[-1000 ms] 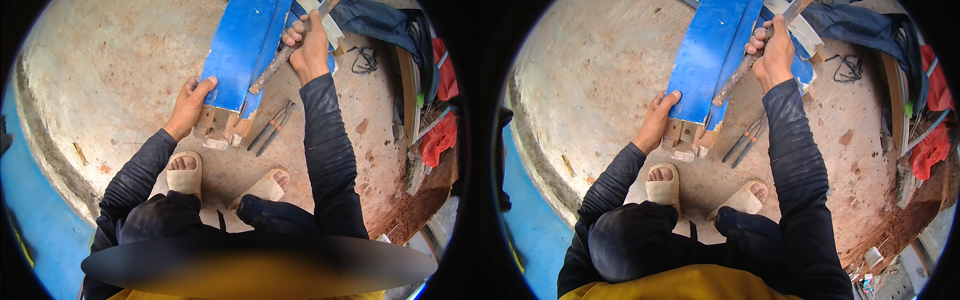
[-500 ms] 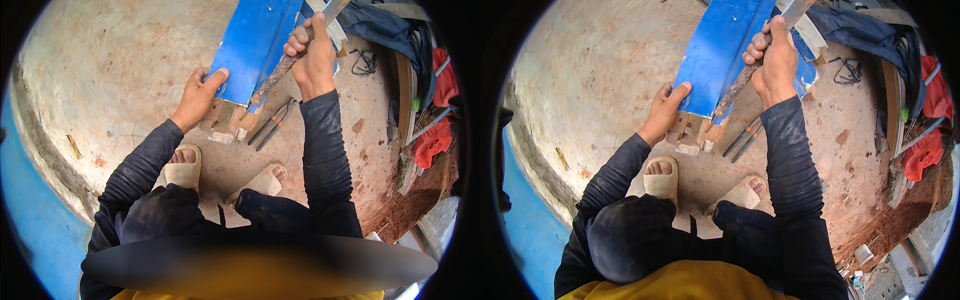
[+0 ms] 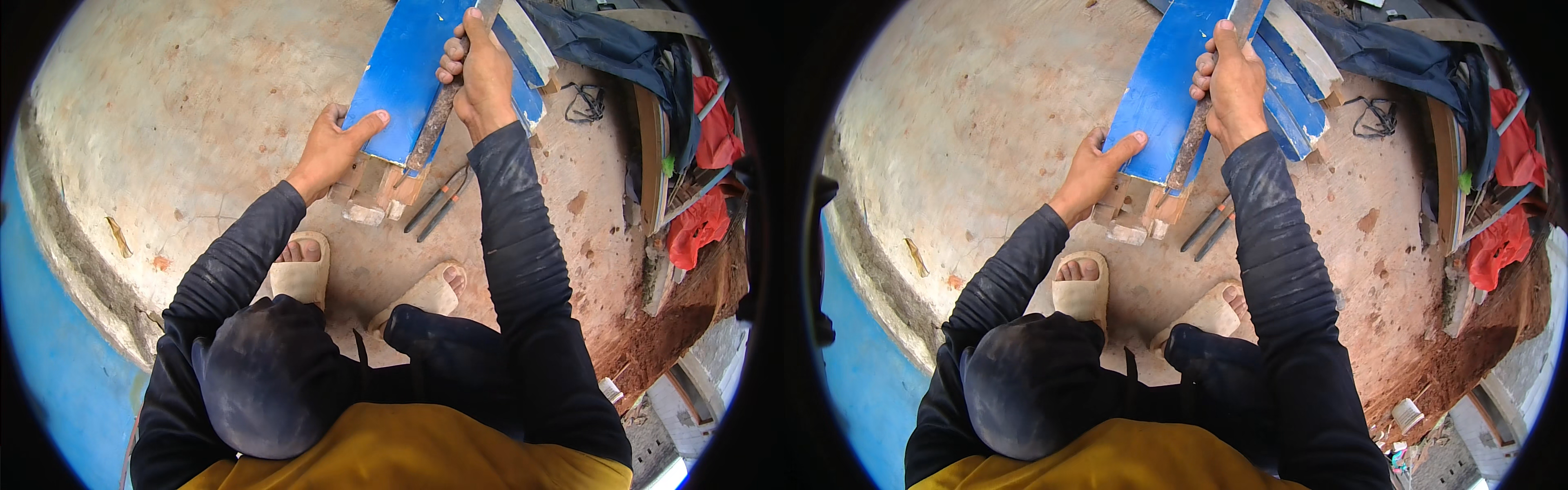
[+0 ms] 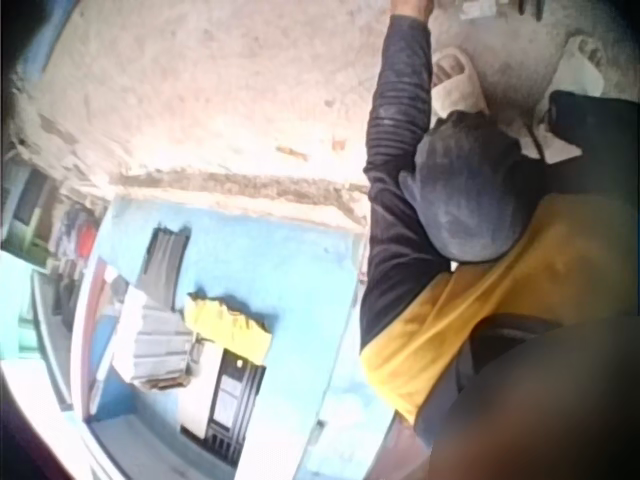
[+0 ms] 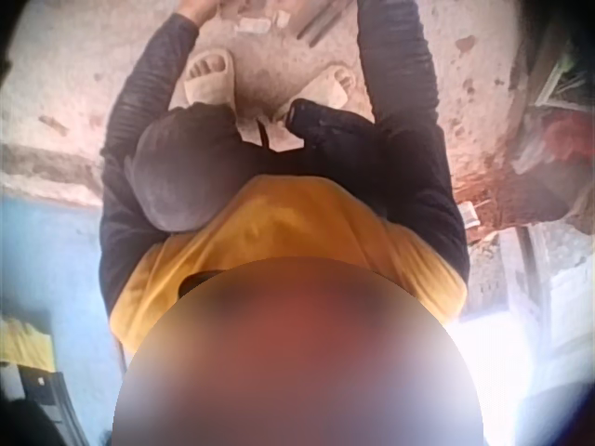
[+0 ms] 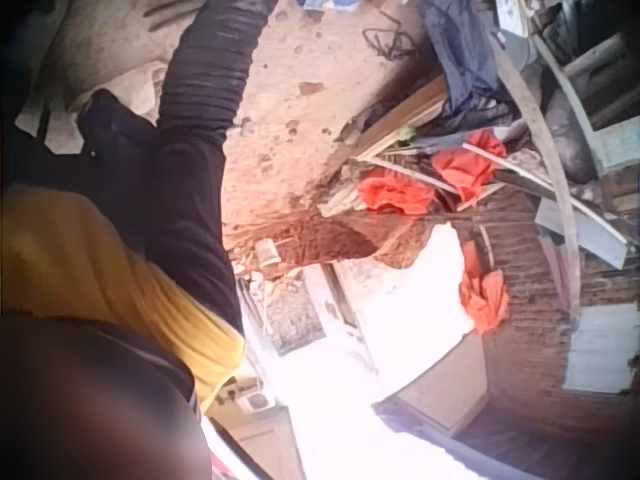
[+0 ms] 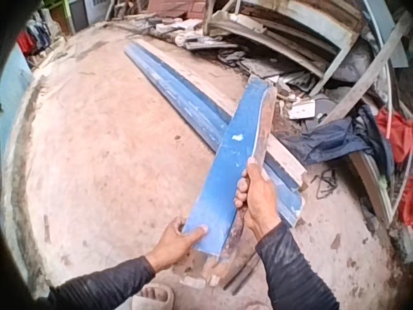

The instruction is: The person uses a hammer and a machete to pry apart and break a blue-painted wooden plank. They repeatedly strike the plank and use the machete as a lever to separate pieces.

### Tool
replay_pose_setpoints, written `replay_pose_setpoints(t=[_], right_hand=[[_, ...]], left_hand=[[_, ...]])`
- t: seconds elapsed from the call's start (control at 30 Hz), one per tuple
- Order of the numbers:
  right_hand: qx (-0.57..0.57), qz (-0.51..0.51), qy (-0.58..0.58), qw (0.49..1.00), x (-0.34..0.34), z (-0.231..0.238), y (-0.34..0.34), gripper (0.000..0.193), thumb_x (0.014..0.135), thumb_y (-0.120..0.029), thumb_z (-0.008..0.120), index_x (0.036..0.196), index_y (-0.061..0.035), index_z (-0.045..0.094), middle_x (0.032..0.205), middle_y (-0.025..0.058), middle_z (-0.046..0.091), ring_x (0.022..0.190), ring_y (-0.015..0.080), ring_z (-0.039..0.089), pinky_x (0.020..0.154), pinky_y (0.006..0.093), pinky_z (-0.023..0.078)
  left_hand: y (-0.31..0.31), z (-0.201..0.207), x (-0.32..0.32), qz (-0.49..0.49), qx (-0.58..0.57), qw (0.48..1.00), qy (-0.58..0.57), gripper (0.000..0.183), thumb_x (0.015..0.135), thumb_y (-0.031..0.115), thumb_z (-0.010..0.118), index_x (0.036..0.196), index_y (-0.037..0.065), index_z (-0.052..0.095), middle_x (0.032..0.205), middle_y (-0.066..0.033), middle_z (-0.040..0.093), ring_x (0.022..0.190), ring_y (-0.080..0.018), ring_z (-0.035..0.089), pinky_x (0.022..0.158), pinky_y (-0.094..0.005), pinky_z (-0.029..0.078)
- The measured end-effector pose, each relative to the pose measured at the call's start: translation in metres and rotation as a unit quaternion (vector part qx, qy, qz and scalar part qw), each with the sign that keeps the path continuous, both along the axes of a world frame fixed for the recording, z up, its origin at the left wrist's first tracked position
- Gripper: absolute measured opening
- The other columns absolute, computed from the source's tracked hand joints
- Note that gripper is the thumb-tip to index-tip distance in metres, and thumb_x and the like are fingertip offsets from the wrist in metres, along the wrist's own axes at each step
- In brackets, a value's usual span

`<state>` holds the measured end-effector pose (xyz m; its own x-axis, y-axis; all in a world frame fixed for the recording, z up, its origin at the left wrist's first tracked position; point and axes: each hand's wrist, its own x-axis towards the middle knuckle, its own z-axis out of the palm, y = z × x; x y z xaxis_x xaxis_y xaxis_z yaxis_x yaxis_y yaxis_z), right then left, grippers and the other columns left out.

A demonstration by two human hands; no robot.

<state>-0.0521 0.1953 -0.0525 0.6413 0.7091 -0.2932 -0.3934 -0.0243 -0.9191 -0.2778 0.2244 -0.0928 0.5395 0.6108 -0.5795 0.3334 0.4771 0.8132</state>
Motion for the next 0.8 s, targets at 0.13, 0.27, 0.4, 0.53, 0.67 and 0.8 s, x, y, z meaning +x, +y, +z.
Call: replay_pose_setpoints(t=[0.13,0.27,0.4,0.53,0.67,0.8], right_hand=[[0.033,-0.046,-0.060,0.997,-0.036,0.040,-0.015,0.040,0.107,-0.047,0.058,0.094,-0.0101,0.047,0.066,-0.0014,0.044,0.052,0.0083,0.043,0.048,0.0271,0.041],[0.055,-0.107,-0.086,0.989,-0.055,0.056,-0.034,0.045,0.107,-0.049,0.057,0.088,-0.0108,0.045,0.065,-0.0008,0.043,0.053,0.0100,0.045,0.049,0.0284,0.043],[0.022,-0.149,0.028,0.988,-0.028,0.040,-0.035,0.041,0.108,-0.047,0.057,0.090,-0.0117,0.045,0.066,-0.0005,0.042,0.054,0.0127,0.042,0.052,0.0319,0.041],[-0.013,-0.120,0.100,0.988,-0.008,0.017,-0.034,0.037,0.108,-0.044,0.056,0.092,-0.0128,0.045,0.067,-0.0014,0.041,0.056,0.0116,0.039,0.053,0.0321,0.039],[-0.011,-0.116,0.051,0.992,-0.017,0.012,-0.039,0.037,0.109,-0.043,0.056,0.092,-0.0123,0.045,0.067,-0.0019,0.041,0.055,0.0107,0.039,0.052,0.0313,0.039],[-0.007,-0.117,-0.020,0.993,-0.034,0.028,-0.039,0.039,0.108,-0.045,0.056,0.093,-0.0115,0.044,0.066,-0.0022,0.041,0.054,0.0090,0.038,0.050,0.0298,0.038]], left_hand=[[0.004,-0.009,-0.001,-0.003,0.007,1.000,-0.006,0.074,0.089,0.046,0.082,0.124,-0.013,0.053,0.110,-0.0209,0.069,0.100,-0.0213,0.068,0.089,-0.0320,0.055],[0.012,-0.011,-0.006,-0.005,-0.015,1.000,-0.017,0.076,0.088,0.045,0.083,0.126,-0.013,0.052,0.111,-0.0219,0.068,0.104,-0.0230,0.068,0.091,-0.0330,0.055],[0.013,-0.005,-0.010,-0.011,-0.012,1.000,-0.019,0.080,0.087,0.044,0.084,0.129,-0.014,0.049,0.115,-0.0240,0.067,0.108,-0.0253,0.068,0.093,-0.0348,0.056],[0.010,0.002,-0.009,-0.033,0.001,0.999,-0.042,0.085,0.086,0.044,0.086,0.132,-0.015,0.046,0.119,-0.0258,0.066,0.109,-0.0261,0.068,0.095,-0.0360,0.056],[0.006,0.004,-0.006,-0.039,0.001,0.999,-0.019,0.086,0.085,0.042,0.087,0.133,-0.015,0.045,0.120,-0.0261,0.065,0.109,-0.0264,0.068,0.095,-0.0360,0.056],[-0.002,-0.003,-0.002,-0.022,0.020,1.000,-0.004,0.084,0.084,0.041,0.087,0.131,-0.016,0.045,0.117,-0.0247,0.066,0.107,-0.0258,0.069,0.093,-0.0343,0.056]])
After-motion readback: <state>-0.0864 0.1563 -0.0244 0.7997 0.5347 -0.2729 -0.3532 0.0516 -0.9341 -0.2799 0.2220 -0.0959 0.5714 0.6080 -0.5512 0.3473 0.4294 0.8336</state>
